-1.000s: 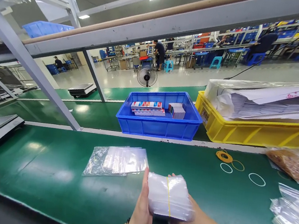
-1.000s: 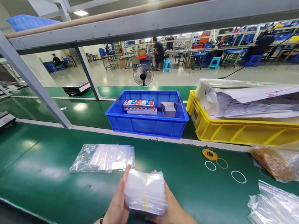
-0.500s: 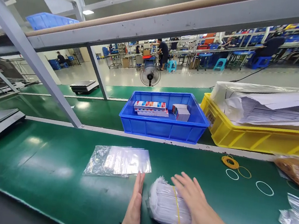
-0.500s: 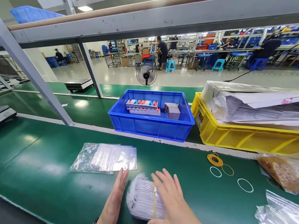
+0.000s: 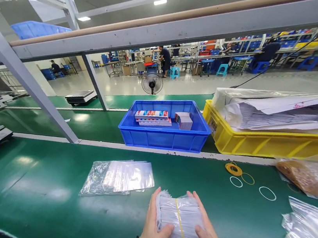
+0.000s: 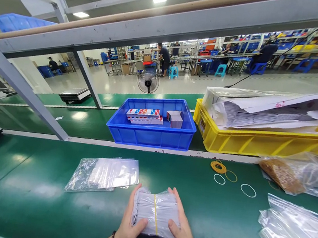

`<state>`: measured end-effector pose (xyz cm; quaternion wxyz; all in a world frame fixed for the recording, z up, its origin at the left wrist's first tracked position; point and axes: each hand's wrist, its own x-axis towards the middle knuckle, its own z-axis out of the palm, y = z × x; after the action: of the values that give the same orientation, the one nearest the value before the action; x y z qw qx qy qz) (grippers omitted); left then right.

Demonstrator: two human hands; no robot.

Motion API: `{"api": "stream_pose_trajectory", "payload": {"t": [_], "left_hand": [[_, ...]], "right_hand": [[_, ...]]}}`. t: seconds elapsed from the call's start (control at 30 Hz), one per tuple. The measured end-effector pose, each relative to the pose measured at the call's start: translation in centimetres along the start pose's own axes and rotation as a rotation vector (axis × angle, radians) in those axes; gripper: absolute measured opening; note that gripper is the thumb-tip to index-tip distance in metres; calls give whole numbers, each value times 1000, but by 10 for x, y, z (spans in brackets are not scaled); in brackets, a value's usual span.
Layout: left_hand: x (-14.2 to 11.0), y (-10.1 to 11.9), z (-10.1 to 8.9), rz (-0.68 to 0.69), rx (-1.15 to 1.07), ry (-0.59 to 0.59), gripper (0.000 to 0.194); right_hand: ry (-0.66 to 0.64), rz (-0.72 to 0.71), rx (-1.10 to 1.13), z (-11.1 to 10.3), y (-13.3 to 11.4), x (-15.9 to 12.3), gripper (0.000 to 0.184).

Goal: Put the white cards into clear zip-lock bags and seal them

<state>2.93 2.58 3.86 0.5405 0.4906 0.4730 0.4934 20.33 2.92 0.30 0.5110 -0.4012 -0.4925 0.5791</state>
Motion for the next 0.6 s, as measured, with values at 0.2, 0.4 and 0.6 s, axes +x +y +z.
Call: {"api": "stream_pose_trajectory", "payload": {"t": [0.2, 0.4, 0.6], "left_hand": [[2, 10, -6, 67, 132, -90, 85], [8, 59, -3, 342, 634, -259, 81], [21, 50, 32, 437, 659, -411, 97]], "right_hand": [[27, 14, 3, -2, 9, 0, 68], [102, 3, -60, 2, 9, 2, 64], [25, 38, 49, 2, 10, 1, 71]]}}
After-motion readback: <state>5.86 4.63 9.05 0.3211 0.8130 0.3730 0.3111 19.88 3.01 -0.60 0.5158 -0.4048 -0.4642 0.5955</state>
